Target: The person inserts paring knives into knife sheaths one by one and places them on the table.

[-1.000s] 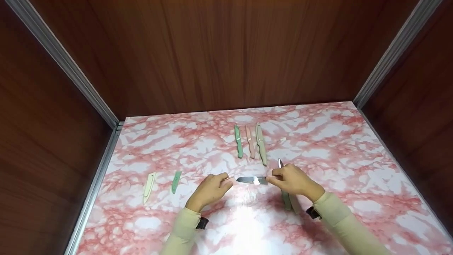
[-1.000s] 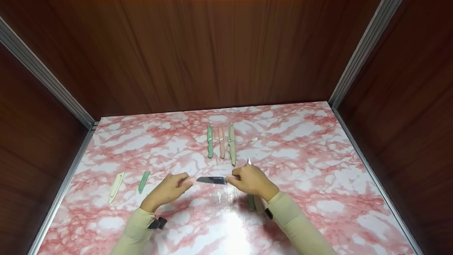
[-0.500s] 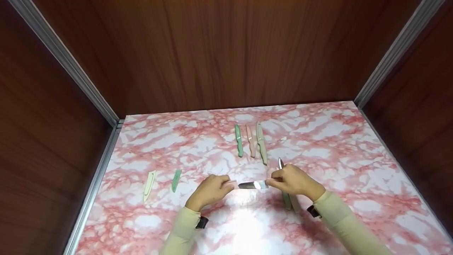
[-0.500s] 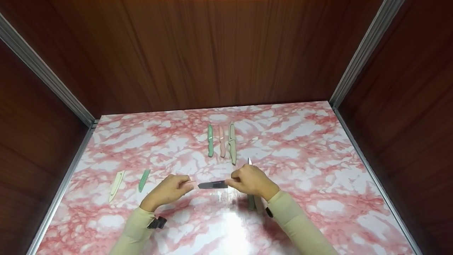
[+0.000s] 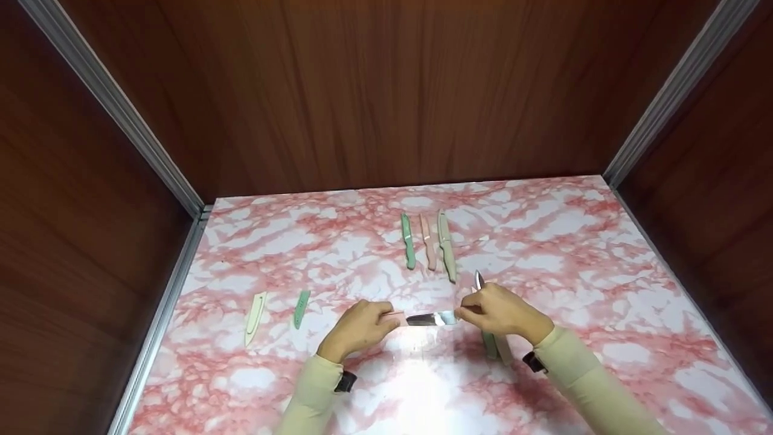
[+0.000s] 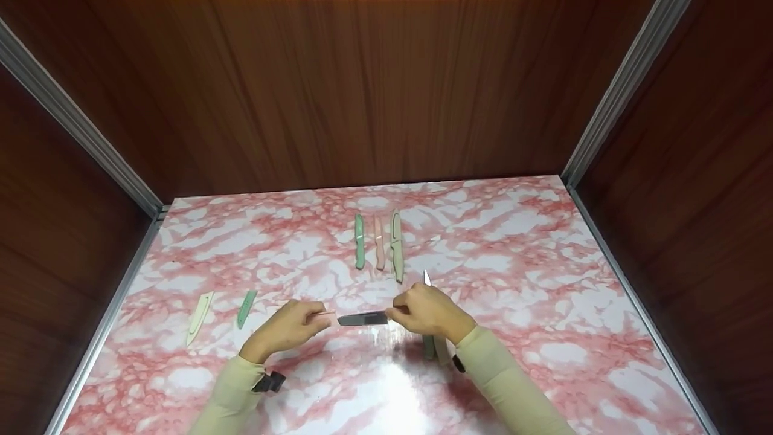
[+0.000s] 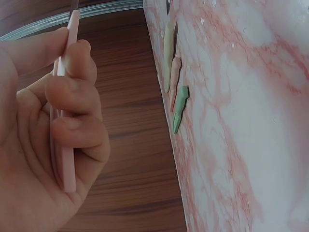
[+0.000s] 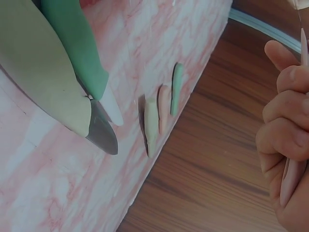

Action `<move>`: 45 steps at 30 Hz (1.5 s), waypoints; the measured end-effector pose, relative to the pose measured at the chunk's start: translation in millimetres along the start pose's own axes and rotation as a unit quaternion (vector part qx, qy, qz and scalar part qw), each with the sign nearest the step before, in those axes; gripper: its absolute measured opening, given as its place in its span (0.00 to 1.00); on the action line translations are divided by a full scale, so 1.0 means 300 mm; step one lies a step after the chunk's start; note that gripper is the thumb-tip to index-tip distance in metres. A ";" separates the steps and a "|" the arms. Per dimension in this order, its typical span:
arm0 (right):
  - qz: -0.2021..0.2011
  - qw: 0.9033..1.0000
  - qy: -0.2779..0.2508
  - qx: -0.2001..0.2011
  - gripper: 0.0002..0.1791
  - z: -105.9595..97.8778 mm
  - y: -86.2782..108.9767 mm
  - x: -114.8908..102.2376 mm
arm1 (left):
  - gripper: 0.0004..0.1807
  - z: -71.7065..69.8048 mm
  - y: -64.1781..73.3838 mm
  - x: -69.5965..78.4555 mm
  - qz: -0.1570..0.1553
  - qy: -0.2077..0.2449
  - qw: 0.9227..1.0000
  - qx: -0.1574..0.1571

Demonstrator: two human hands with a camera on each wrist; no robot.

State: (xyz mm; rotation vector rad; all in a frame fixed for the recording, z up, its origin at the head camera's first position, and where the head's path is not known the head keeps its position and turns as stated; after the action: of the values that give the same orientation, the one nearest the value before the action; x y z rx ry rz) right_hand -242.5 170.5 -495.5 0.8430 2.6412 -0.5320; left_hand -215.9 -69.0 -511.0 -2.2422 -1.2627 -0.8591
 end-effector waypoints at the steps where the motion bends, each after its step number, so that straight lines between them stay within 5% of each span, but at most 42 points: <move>1: -0.002 1.000 -0.003 0.001 0.21 0.000 -0.001 -0.001 | 0.17 0.002 0.000 0.001 0.001 0.001 1.000 -0.003; 45: -0.011 1.000 0.011 -0.002 0.14 0.024 -0.032 -0.038 | 0.15 0.034 -0.022 0.038 0.005 -0.006 1.000 -0.013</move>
State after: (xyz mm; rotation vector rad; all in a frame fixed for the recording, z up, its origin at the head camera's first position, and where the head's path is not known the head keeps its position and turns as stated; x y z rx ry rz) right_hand -238.3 154.6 -494.8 0.8252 2.6729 -0.5254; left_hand -214.0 -52.3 -509.9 -2.2743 -1.2520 -0.8648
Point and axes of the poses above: each hand's wrist, its own y-axis away from the middle knuckle, its own z-axis out of the palm, x = y × z, the point moved 5 cm from there along -y, towards the middle knuckle, and after that the axes turned 2 degrees about y, right-handed, at the moved point
